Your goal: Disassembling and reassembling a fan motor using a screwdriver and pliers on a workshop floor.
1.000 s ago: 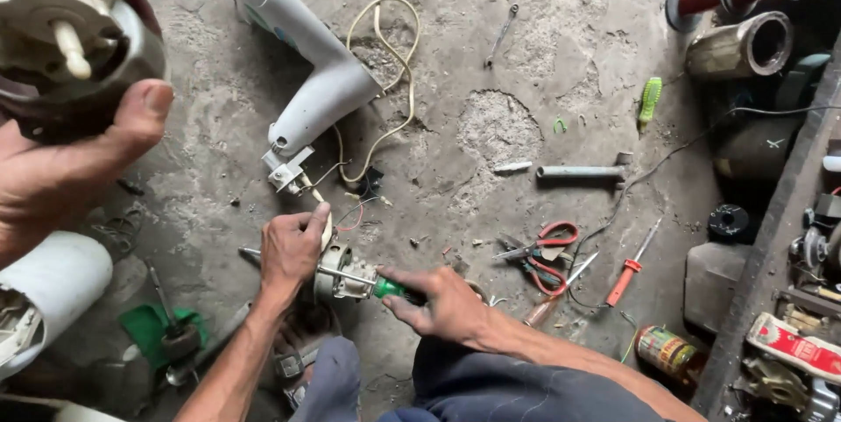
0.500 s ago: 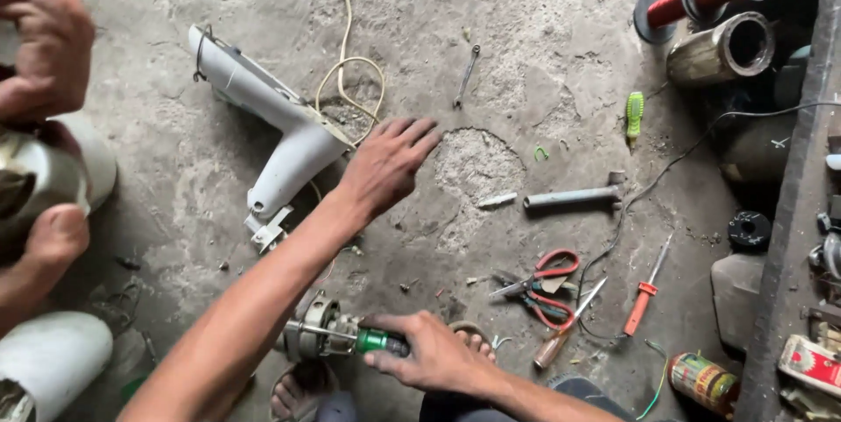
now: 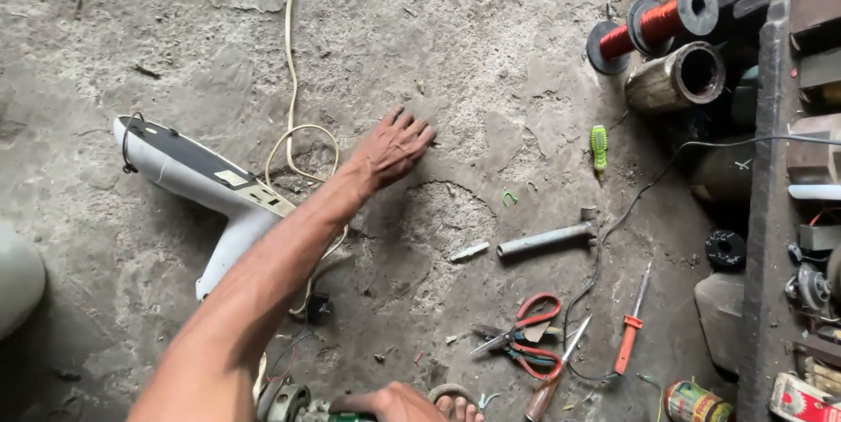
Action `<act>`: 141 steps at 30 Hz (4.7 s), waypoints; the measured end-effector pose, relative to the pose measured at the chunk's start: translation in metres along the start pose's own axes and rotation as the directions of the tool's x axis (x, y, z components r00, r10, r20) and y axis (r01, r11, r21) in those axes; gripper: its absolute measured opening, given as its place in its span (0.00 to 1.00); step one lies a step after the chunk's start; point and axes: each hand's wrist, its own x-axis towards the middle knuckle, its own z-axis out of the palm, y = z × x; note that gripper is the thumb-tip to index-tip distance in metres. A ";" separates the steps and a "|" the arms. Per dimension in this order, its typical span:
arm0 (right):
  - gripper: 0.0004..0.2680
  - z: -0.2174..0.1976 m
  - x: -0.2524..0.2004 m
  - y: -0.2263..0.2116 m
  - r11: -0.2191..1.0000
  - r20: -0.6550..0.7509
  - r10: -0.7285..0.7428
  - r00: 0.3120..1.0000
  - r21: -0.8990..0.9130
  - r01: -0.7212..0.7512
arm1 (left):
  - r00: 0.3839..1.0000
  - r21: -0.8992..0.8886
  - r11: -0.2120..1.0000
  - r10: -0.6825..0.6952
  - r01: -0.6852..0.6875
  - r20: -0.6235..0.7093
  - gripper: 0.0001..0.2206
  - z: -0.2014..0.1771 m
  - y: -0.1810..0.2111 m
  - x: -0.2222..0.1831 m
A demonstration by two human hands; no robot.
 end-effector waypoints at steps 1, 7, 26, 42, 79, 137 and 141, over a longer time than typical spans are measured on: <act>0.16 -0.008 -0.003 -0.005 1.000 0.009 0.000 1.000 -0.007 0.000 | 1.000 -0.002 1.000 -0.011 0.011 -0.002 0.16 -0.030 0.016 -0.011; 0.16 0.010 -0.017 -0.005 0.997 -0.031 0.028 0.999 0.067 -0.026 | 0.740 -0.887 0.311 -0.671 0.342 0.050 0.07 -0.169 0.109 -0.173; 0.20 0.045 -0.007 0.011 0.976 -0.136 0.087 0.987 0.210 -0.058 | 0.306 -0.594 0.065 -0.899 0.802 0.314 0.09 -0.136 0.216 -0.454; 0.21 0.033 -0.010 0.003 0.714 0.073 0.207 0.976 0.670 -0.202 | 0.301 -0.354 0.156 -0.864 0.922 0.403 0.12 -0.089 0.221 -0.434; 0.15 0.051 -0.005 -0.008 0.738 -0.328 -0.157 0.932 -0.666 -0.109 | 0.439 -0.470 0.149 -0.671 0.870 0.598 0.15 -0.119 0.178 -0.425; 0.15 0.046 0.008 -0.019 0.735 -0.192 -0.012 0.981 -0.667 -0.122 | 0.400 -0.960 0.277 -0.885 0.045 -0.237 0.09 -0.038 0.203 -0.451; 0.18 0.044 0.022 -0.001 0.735 -0.149 0.015 0.989 -0.669 -0.112 | 0.447 -0.958 0.278 -0.867 0.067 -0.220 0.08 -0.041 0.194 -0.450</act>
